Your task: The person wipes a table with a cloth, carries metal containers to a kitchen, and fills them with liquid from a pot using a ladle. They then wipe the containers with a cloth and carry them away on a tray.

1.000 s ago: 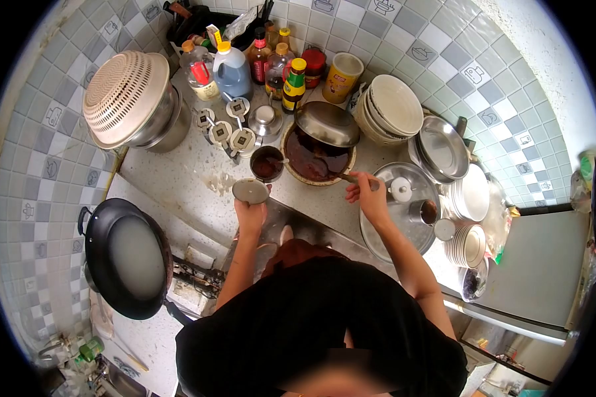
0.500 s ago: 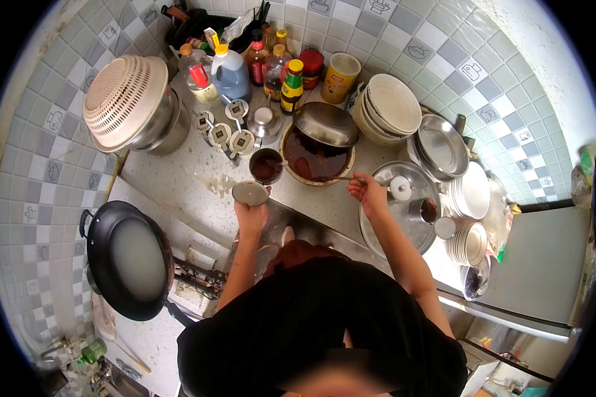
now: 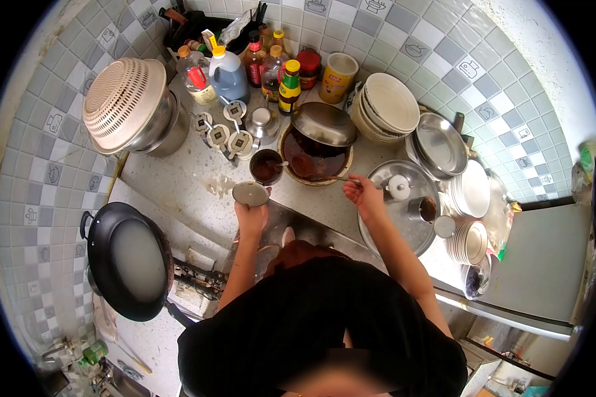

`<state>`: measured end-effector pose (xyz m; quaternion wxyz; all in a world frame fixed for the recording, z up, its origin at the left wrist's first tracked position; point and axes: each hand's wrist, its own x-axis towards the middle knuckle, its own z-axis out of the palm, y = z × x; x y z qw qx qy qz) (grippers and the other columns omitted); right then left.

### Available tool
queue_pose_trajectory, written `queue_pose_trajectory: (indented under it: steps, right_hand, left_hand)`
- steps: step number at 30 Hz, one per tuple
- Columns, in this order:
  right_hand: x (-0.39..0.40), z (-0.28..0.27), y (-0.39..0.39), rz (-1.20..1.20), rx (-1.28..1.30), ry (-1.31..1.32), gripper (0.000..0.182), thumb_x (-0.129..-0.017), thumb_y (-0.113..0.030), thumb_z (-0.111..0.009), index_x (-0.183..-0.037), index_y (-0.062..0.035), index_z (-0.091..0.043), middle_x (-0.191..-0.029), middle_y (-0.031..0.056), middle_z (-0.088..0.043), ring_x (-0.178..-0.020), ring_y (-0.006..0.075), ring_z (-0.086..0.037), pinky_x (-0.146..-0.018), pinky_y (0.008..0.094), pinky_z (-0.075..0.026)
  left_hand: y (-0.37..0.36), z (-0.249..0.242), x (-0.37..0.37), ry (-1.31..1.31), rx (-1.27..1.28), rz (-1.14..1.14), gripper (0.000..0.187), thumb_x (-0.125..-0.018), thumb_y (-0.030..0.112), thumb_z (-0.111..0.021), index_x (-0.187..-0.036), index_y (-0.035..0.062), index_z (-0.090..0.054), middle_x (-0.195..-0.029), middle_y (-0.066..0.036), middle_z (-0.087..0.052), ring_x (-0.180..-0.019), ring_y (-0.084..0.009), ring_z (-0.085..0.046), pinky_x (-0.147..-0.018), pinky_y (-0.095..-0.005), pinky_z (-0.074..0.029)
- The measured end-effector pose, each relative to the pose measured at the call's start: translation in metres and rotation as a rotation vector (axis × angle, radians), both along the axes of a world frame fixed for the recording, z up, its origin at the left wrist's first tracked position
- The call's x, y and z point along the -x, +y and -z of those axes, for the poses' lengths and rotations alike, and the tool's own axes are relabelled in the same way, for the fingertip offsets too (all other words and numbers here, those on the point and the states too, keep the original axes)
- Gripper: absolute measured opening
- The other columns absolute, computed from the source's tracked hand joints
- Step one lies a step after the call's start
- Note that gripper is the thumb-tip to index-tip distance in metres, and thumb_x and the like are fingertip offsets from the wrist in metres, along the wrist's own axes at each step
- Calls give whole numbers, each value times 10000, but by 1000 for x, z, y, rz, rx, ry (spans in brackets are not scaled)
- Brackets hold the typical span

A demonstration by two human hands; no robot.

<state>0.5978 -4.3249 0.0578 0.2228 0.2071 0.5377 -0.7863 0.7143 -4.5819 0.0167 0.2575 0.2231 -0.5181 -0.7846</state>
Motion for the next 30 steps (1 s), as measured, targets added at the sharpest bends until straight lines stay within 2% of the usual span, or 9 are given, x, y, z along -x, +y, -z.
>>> queue_pose_trajectory:
  steps: [2,4,8,10,11,13,17,23,30]
  right_hand:
    - [-8,-13,-6,-19,-35,68,364,-998,-214,-462,-1181,91,-540,-889,151,-628,-744,213,-655,-663,286,-568]
    - [-15,-24,-9,-128,-145,255,346,-1006,-208,-478,-1181,77,-568,-869,152,-636,-740,204,-658,-658,288,-560]
    - [-33,-40,-16,-292,-292,415,307,-1012,-185,-485,-1172,50,-601,-859,133,-646,-759,175,-663,-652,285,-551]
    - [-41,-37,-15,-485,-532,708,256,-987,-87,-514,-1204,12,-607,-862,124,-638,-718,199,-657,-651,286,-530]
    - [-42,-37,-13,-486,-532,709,256,-987,-87,-514,-1204,12,-607,-862,124,-638,-718,199,-657,-651,286,-530]
    - [-43,-39,-11,-632,-736,1119,269,-971,-48,-525,-1227,-19,-599,-854,126,-626,-724,208,-652,-654,307,-520]
    - [-45,-40,-7,-698,-877,1179,279,-963,-41,-534,-1235,-36,-597,-859,145,-609,-728,219,-649,-656,313,-512]
    - [-46,-40,-5,-641,-731,1065,281,-966,-48,-534,-1240,-40,-597,-867,135,-618,-731,213,-651,-650,305,-513]
    - [-49,-43,-6,-507,-630,880,247,-983,-71,-524,-1204,-9,-616,-859,118,-654,-720,149,-642,-650,268,-523]
  left_hand:
    - [0,2,0,14,-38,-8,175,-823,-115,-472,-951,-72,-583,-898,-101,-646,-895,-202,-665,-845,-347,-544]
    - [-2,8,0,-28,160,7,181,-817,-111,-470,-953,-83,-587,-893,-117,-660,-876,-212,-678,-836,-343,-543]
    - [-1,6,-1,-27,189,2,187,-811,-109,-470,-954,-91,-590,-888,-130,-670,-865,-214,-684,-828,-335,-541]
    - [0,0,-2,-30,194,7,197,-802,-125,-480,-959,-82,-590,-894,-117,-664,-884,-212,-681,-825,-327,-537]
    - [2,-4,-2,-30,194,6,197,-802,-125,-480,-959,-82,-590,-894,-117,-664,-884,-212,-681,-825,-327,-537]
    - [7,-15,-1,10,38,-48,214,-788,-145,-496,-967,-71,-590,-901,-102,-659,-880,-196,-670,-820,-319,-532]
    - [2,4,1,10,79,-17,230,-781,-158,-507,-976,-66,-586,-910,-92,-653,-873,-178,-656,-819,-320,-531]
    - [1,5,0,-19,140,-14,217,-780,-154,-489,-949,-75,-600,-884,-95,-662,-867,-175,-654,-816,-314,-528]
    - [3,-1,-1,-11,77,-12,247,-780,-135,-442,-944,-78,-618,-876,-102,-680,-858,-177,-665,-799,-307,-522]
